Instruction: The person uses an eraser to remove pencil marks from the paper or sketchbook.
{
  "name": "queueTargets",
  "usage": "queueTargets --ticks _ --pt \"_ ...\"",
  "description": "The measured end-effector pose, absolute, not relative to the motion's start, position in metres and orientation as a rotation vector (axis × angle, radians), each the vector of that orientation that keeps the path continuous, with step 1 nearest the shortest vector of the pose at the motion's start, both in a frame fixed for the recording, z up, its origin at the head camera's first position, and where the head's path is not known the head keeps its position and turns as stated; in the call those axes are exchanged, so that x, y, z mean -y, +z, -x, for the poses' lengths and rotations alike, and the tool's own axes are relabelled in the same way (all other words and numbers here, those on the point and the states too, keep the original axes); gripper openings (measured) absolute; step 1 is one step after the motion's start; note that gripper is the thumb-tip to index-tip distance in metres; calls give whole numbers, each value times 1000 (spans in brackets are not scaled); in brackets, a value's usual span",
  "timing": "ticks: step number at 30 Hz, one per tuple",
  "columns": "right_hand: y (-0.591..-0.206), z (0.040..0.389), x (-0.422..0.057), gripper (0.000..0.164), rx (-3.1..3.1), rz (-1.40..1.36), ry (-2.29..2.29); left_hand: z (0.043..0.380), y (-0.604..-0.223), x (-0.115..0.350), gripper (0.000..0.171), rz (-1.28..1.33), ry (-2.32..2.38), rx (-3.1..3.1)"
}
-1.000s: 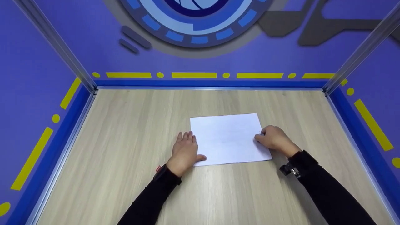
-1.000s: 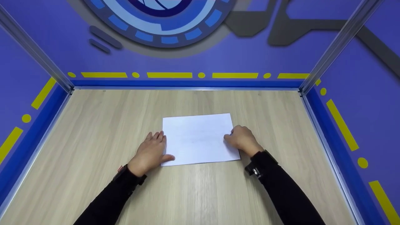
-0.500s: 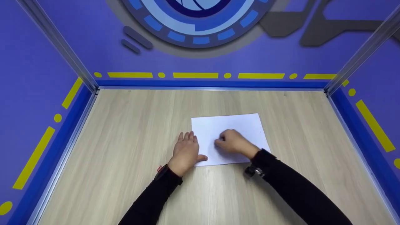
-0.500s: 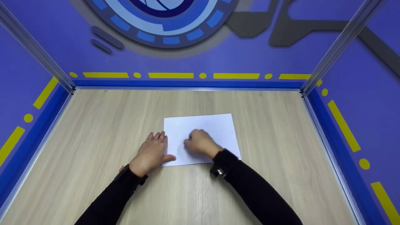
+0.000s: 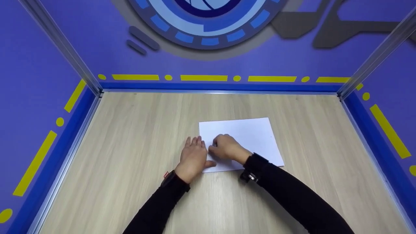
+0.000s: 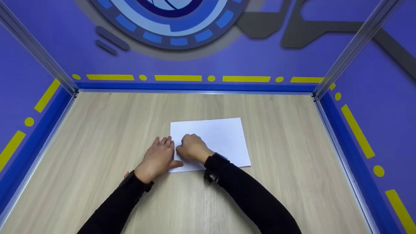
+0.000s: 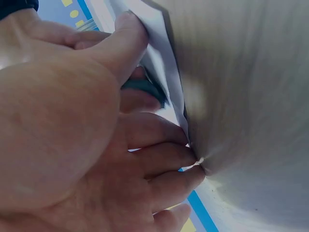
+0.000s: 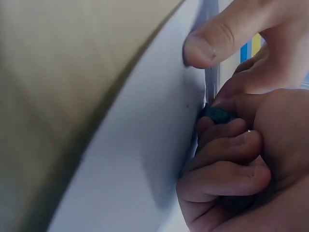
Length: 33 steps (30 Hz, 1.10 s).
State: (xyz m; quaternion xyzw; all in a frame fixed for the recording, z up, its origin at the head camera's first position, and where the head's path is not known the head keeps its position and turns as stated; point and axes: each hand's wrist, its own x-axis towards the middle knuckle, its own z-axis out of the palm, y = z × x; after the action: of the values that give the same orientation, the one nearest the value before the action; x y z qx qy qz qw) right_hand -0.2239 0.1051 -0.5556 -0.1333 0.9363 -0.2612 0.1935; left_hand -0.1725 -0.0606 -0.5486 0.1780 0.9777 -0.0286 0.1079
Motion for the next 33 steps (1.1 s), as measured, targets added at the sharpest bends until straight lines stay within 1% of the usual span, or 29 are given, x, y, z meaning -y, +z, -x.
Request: queueTargets --ticks 6,9,10,16,23,27,30,33 --pt "-562 222 -122 37 -2660 493 -818 174 -548 60 106 -507 -78 -2878" --pt "-559 223 -116 38 -2634 535 -800 175 -546 63 106 -487 -61 -2874" --pt "-552 222 -113 40 -2621 497 -754 176 -546 63 106 -493 -52 -2870" --pt "-547 221 -108 41 -2623 430 -590 175 -546 59 107 -509 -47 -2862" --pt "-547 221 -113 39 -2590 382 -620 172 -546 59 107 -507 -69 -2867" --pt "-551 221 -139 39 -2587 305 -697 172 -545 58 108 -505 -109 -2860" --pt "-554 221 -175 37 -2592 289 -778 172 -545 59 108 -505 -136 -2854" --pt "-557 221 -219 30 -2615 276 -829 173 -545 60 108 -490 -154 -2827"
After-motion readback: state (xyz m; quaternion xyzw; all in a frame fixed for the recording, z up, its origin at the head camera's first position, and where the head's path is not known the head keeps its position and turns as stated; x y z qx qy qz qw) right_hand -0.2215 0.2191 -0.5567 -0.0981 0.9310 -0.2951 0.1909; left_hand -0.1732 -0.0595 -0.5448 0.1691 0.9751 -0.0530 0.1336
